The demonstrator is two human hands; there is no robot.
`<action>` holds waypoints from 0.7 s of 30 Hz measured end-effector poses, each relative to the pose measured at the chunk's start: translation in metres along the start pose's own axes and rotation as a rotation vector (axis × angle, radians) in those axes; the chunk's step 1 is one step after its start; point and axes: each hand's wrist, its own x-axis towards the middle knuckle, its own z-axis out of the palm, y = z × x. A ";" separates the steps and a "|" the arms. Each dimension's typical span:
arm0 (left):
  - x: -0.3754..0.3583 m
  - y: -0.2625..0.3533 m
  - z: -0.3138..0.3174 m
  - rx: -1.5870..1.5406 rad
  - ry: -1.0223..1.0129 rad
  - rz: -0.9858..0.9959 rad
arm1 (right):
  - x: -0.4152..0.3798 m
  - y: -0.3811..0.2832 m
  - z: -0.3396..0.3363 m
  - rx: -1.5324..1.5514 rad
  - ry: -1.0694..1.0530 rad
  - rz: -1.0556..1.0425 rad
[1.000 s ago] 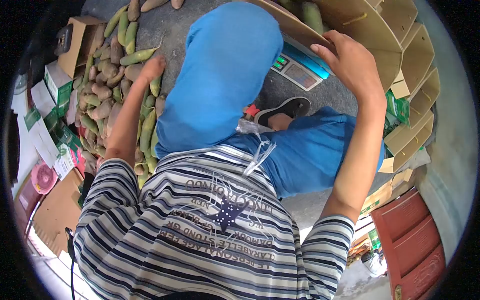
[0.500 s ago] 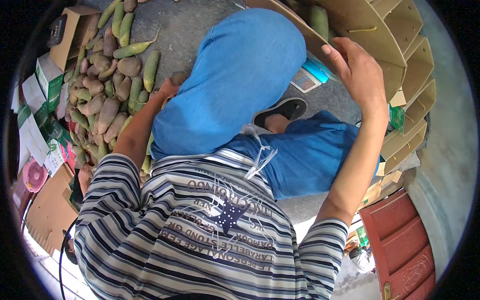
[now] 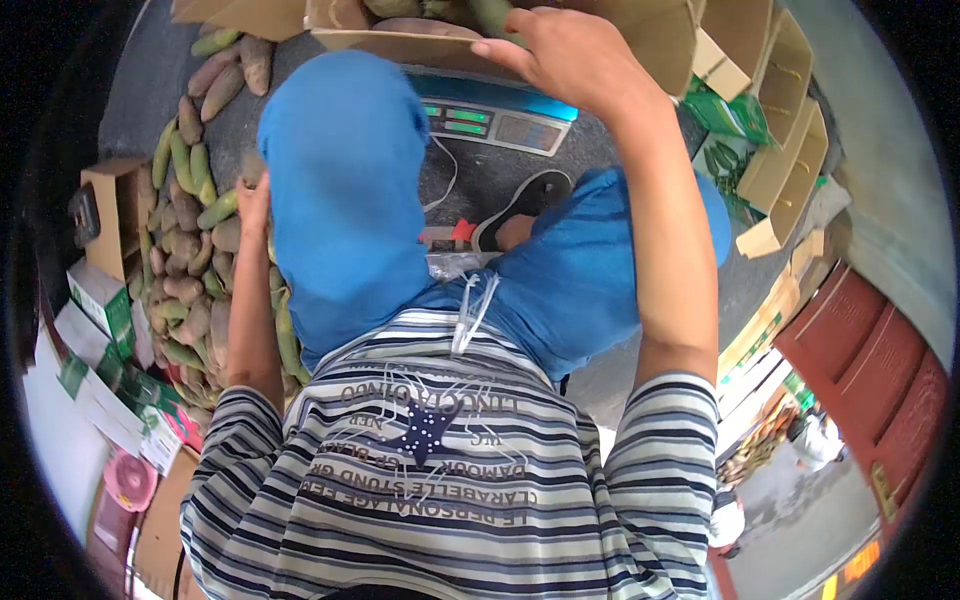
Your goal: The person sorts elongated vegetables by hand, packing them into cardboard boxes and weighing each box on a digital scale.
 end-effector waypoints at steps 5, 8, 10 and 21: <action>0.008 0.075 0.013 -0.002 0.162 0.118 | -0.005 0.001 -0.014 -0.002 0.015 0.012; 0.003 0.106 0.023 -0.079 0.139 0.232 | -0.006 0.006 -0.011 0.013 0.054 -0.009; 0.000 0.122 0.027 -0.048 0.153 0.258 | -0.009 0.011 -0.010 0.010 0.051 -0.004; 0.044 0.057 0.008 0.351 0.055 0.452 | -0.012 0.011 -0.012 -0.018 -0.096 0.077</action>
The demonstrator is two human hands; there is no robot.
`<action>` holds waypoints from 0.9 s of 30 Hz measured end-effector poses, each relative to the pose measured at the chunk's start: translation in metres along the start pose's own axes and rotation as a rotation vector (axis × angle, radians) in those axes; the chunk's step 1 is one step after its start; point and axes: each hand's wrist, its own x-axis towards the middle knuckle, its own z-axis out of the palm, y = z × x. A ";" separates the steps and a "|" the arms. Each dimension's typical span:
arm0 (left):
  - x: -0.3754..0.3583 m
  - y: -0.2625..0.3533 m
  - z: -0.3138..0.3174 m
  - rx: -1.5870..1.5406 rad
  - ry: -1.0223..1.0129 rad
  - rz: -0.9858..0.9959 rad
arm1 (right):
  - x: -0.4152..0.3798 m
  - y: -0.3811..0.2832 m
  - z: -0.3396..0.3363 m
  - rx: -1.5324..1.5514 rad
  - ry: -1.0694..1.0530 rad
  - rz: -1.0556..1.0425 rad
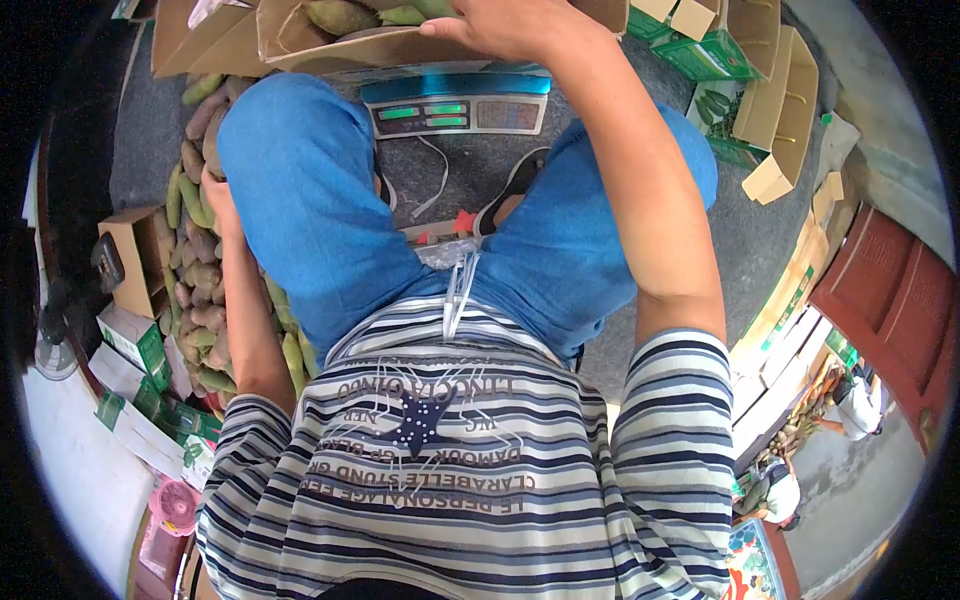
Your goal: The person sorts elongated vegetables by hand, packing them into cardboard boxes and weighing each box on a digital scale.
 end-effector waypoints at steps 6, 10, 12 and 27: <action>-0.039 -0.029 0.020 -0.223 -0.300 -0.332 | -0.001 -0.004 -0.003 0.014 -0.029 0.025; -0.076 -0.072 0.027 -0.220 -0.475 -0.580 | 0.000 -0.003 0.000 -0.001 -0.044 0.008; -0.090 -0.094 0.022 -0.104 -0.564 -0.634 | 0.001 -0.003 0.001 -0.019 -0.060 -0.002; 0.016 0.237 -0.033 -0.300 -0.158 0.375 | 0.007 0.000 0.010 -0.050 -0.080 -0.060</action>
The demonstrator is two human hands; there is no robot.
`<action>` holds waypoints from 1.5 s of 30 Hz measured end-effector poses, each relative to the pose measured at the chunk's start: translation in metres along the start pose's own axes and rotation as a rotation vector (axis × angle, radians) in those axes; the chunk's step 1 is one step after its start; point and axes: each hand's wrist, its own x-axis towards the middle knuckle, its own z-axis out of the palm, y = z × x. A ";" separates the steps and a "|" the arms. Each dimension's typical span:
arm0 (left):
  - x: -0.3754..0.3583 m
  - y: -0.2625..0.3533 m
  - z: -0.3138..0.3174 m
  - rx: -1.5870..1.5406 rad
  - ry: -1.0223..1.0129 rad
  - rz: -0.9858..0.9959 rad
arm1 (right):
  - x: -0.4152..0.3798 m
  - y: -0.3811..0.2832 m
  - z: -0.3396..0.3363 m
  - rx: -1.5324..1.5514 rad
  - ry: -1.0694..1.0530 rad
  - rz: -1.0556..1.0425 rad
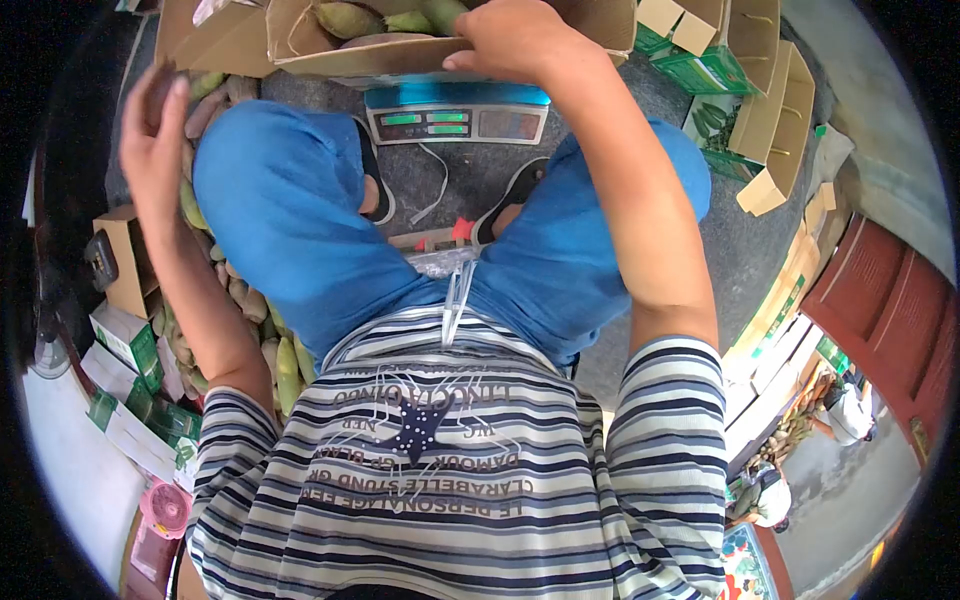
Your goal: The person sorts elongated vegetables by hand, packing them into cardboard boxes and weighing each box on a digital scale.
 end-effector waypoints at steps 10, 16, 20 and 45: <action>0.072 0.086 0.099 0.558 -0.587 0.219 | 0.001 -0.001 0.002 0.006 0.009 0.092; 0.104 -0.054 0.120 1.228 -0.879 0.345 | -0.002 0.000 0.004 0.038 0.014 0.102; 0.098 -0.059 0.141 1.372 -0.924 0.271 | 0.001 0.001 0.004 0.041 0.045 0.099; 0.053 0.039 0.154 0.519 -0.672 0.415 | -0.010 0.002 -0.009 0.036 0.114 0.078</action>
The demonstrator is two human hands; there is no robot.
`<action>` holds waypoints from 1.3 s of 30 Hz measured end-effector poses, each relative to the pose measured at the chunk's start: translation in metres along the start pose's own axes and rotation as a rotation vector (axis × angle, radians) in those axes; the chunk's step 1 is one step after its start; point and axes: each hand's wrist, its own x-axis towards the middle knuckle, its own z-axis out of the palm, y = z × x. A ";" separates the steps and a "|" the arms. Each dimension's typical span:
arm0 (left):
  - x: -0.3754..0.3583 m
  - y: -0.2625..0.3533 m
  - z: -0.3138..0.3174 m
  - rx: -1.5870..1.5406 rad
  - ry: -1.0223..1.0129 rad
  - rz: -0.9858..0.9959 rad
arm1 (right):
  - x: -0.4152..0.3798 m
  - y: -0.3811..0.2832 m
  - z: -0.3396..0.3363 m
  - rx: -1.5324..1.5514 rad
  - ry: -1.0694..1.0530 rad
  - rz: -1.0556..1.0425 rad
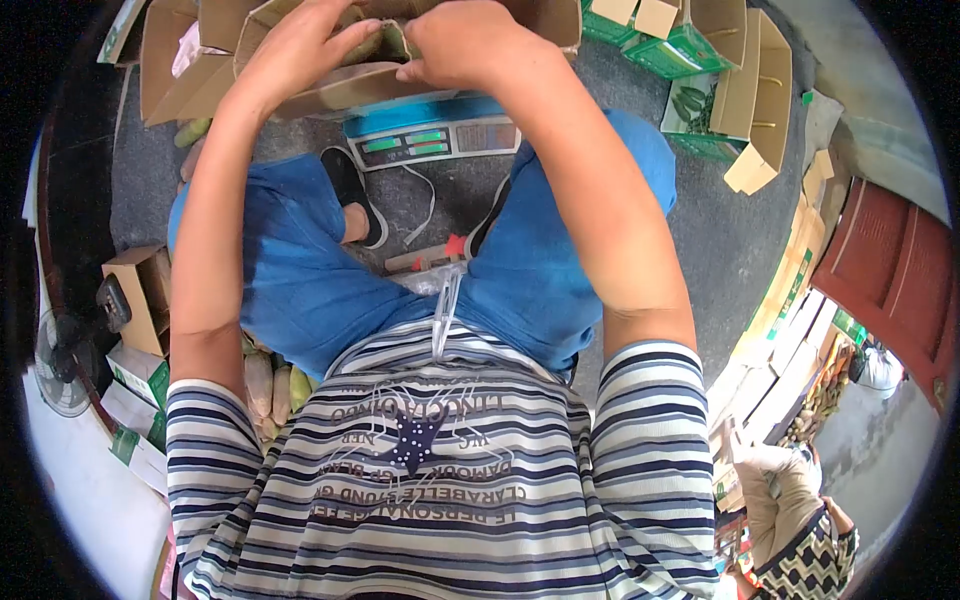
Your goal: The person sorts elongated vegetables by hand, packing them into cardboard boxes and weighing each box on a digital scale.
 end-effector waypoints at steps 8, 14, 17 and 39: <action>-0.013 -0.001 0.026 0.135 -0.484 0.062 | -0.007 0.001 -0.017 0.012 0.118 0.036; -0.012 -0.007 0.033 0.229 -0.463 0.109 | -0.002 -0.001 -0.011 0.008 0.116 0.032; -0.014 -0.012 0.037 0.255 -0.465 0.121 | 0.004 -0.008 -0.017 -0.021 0.120 0.062; -0.019 -0.015 0.043 0.185 -0.367 0.057 | 0.041 -0.029 0.004 -0.031 0.124 0.043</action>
